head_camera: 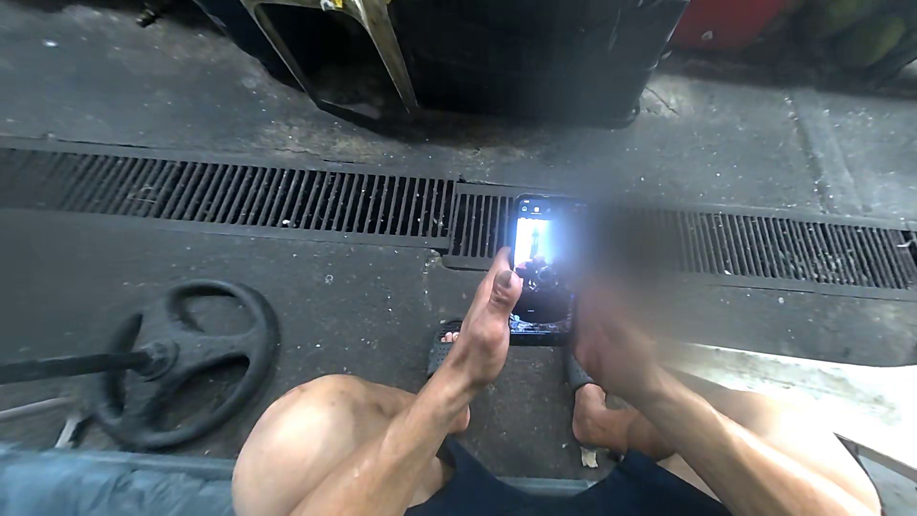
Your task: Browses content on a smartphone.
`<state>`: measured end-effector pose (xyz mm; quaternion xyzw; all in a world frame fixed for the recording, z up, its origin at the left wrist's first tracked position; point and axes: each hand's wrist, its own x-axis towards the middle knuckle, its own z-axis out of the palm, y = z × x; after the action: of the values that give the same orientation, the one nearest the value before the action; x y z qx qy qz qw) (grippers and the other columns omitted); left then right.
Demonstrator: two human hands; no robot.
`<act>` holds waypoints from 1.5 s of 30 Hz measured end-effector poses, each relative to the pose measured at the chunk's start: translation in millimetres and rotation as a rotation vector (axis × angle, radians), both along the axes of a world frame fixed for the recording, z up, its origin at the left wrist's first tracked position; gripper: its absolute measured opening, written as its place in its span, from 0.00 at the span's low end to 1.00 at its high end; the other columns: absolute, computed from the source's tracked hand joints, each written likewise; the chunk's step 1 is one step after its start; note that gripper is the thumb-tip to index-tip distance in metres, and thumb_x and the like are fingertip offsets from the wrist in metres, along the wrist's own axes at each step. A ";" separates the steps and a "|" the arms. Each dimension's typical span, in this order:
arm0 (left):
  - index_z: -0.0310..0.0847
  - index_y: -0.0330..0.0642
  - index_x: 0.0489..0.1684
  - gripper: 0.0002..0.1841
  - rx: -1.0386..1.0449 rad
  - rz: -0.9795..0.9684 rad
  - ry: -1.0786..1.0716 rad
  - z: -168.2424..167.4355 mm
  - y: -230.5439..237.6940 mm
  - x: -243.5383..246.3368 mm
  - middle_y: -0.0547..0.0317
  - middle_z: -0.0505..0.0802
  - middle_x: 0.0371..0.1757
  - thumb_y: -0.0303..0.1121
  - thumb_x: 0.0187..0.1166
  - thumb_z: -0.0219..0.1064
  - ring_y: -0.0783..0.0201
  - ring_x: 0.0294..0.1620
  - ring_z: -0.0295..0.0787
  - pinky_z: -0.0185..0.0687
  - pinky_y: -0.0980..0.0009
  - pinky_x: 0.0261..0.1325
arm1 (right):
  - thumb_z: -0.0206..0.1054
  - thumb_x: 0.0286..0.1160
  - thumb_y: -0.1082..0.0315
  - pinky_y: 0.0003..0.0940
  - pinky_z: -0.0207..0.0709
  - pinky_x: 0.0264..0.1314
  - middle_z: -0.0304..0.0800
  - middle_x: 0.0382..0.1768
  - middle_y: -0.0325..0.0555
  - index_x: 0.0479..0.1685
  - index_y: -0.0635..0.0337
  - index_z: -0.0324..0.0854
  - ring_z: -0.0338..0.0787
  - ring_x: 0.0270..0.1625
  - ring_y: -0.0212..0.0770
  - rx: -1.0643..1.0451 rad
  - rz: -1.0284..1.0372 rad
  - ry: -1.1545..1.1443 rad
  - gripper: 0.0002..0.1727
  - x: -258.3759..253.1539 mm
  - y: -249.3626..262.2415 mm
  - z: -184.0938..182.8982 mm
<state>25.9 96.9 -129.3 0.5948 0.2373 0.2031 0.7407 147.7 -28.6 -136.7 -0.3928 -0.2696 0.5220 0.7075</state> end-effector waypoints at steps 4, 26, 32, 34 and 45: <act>0.63 0.48 0.85 0.55 0.004 -0.001 0.002 -0.3 0.3 -0.2 0.57 0.84 0.73 0.84 0.67 0.43 0.63 0.76 0.78 0.75 0.57 0.80 | 0.57 0.79 0.30 0.47 0.74 0.82 0.74 0.78 0.54 0.89 0.63 0.45 0.78 0.79 0.46 0.003 0.011 -0.010 0.53 0.9 0.2 0.4; 0.70 0.46 0.77 0.50 0.010 -0.001 -0.057 -2.9 0.1 1.7 0.60 0.87 0.61 0.82 0.71 0.42 0.64 0.65 0.84 0.81 0.61 0.71 | 0.55 0.81 0.31 0.45 0.76 0.78 0.77 0.73 0.52 0.86 0.64 0.50 0.81 0.74 0.43 0.025 0.002 -0.042 0.49 1.0 1.3 -3.4; 0.73 0.49 0.73 0.48 0.011 0.001 -0.067 -0.9 0.5 2.9 0.63 0.88 0.57 0.81 0.72 0.42 0.66 0.62 0.85 0.82 0.63 0.69 | 0.53 0.83 0.32 0.43 0.78 0.76 0.79 0.71 0.50 0.85 0.63 0.52 0.82 0.72 0.42 0.037 0.012 -0.029 0.46 2.1 1.3 -4.2; 0.75 0.49 0.69 0.46 0.024 0.001 -0.087 -2.1 1.2 3.5 0.64 0.88 0.55 0.81 0.73 0.42 0.67 0.60 0.85 0.82 0.63 0.69 | 0.54 0.82 0.32 0.44 0.78 0.77 0.79 0.71 0.51 0.85 0.63 0.51 0.82 0.72 0.43 0.041 0.010 -0.021 0.47 1.8 1.4 -3.9; 0.74 0.48 0.74 0.46 0.045 -0.011 -0.094 -2.2 2.2 3.9 0.63 0.86 0.63 0.79 0.75 0.42 0.66 0.69 0.80 0.77 0.61 0.75 | 0.53 0.82 0.32 0.48 0.74 0.81 0.75 0.77 0.53 0.88 0.63 0.47 0.79 0.77 0.46 0.042 0.016 -0.020 0.49 1.8 1.3 -2.2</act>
<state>29.8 99.1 -131.5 0.6026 0.1944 0.2318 0.7385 149.5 -27.3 -138.9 -0.3807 -0.2907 0.5180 0.7087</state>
